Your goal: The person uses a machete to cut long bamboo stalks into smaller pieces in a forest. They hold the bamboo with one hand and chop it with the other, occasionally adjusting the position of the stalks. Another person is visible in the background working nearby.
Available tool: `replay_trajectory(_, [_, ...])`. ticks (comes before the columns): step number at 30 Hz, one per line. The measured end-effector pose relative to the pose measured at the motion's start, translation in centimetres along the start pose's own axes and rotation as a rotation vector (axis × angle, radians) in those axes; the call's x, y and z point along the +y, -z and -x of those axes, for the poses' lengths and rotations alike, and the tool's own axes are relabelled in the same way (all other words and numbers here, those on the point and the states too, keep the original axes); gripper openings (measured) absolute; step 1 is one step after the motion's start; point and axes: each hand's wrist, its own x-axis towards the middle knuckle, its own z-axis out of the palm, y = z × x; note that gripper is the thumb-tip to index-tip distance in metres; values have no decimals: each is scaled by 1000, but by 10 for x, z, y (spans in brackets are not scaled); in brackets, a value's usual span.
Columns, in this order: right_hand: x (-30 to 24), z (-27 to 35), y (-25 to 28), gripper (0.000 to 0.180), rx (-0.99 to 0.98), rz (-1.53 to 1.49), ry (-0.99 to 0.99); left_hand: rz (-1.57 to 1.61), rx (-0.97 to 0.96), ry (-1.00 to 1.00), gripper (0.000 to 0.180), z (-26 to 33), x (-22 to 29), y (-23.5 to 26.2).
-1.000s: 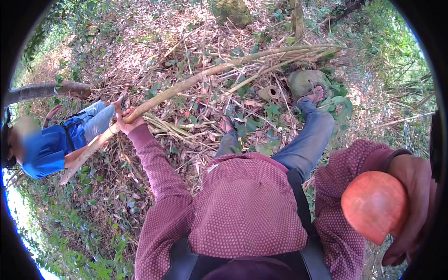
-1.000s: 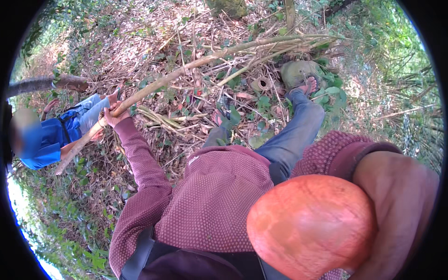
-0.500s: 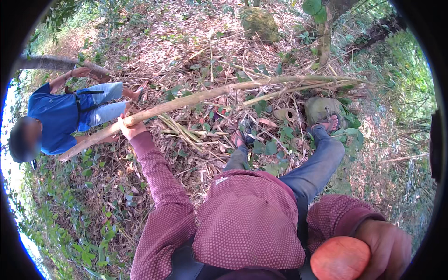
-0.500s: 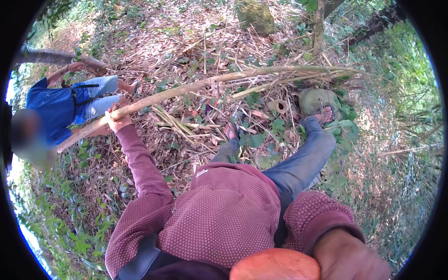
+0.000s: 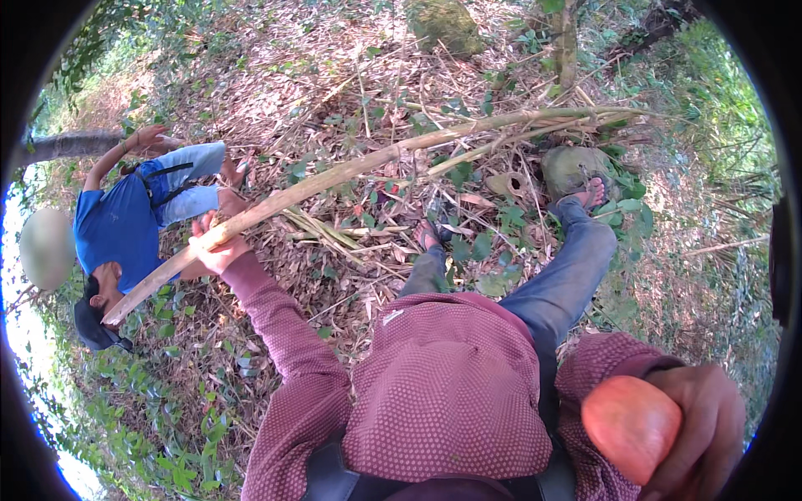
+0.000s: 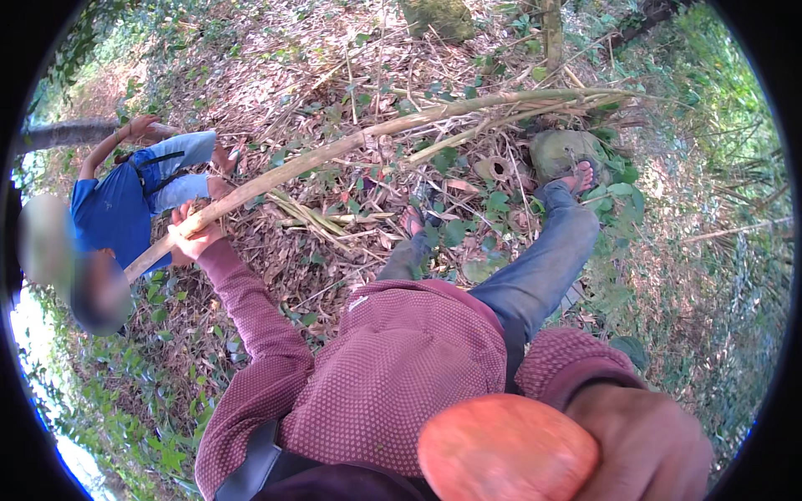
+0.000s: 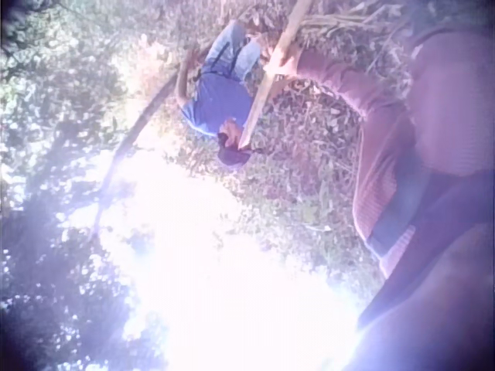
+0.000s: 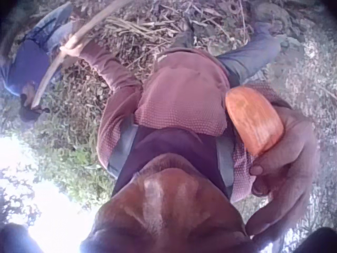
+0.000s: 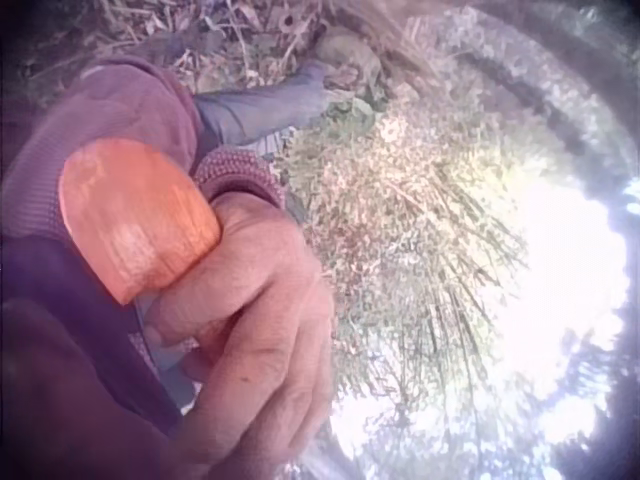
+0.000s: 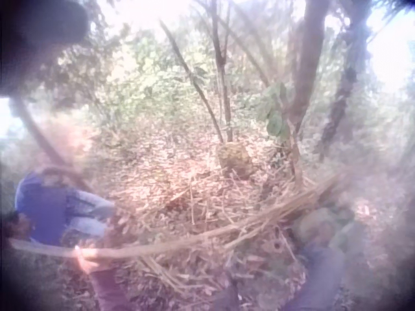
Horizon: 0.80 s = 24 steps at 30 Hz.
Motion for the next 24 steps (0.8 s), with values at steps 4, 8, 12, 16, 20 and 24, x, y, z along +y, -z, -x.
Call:
replay_trajectory(4, [13, 62, 32, 28, 302, 268, -161, 151, 22, -57, 34, -6, 27, -2])
replay_trajectory(8, [45, 107, 76, 36, 349, 636, -647, -23, 215, -70, 33, -27, 55, 7])
replay_trajectory(12, [71, 141, 73, 23, 329, 743, -1020, 52, 160, 42, 33, -31, 60, 4])
replay_trajectory(16, [92, 175, 64, 27, 159, 790, -1062, 373, -309, 155, 25, 5, 33, -40])
replay_trajectory(20, [102, 192, 63, 33, 195, 828, -1099, 313, -428, 235, 17, 39, 17, -99])
replay_trajectory(24, [98, 189, 62, 33, 215, 996, -979, 373, -284, 278, 22, 31, 15, -133])
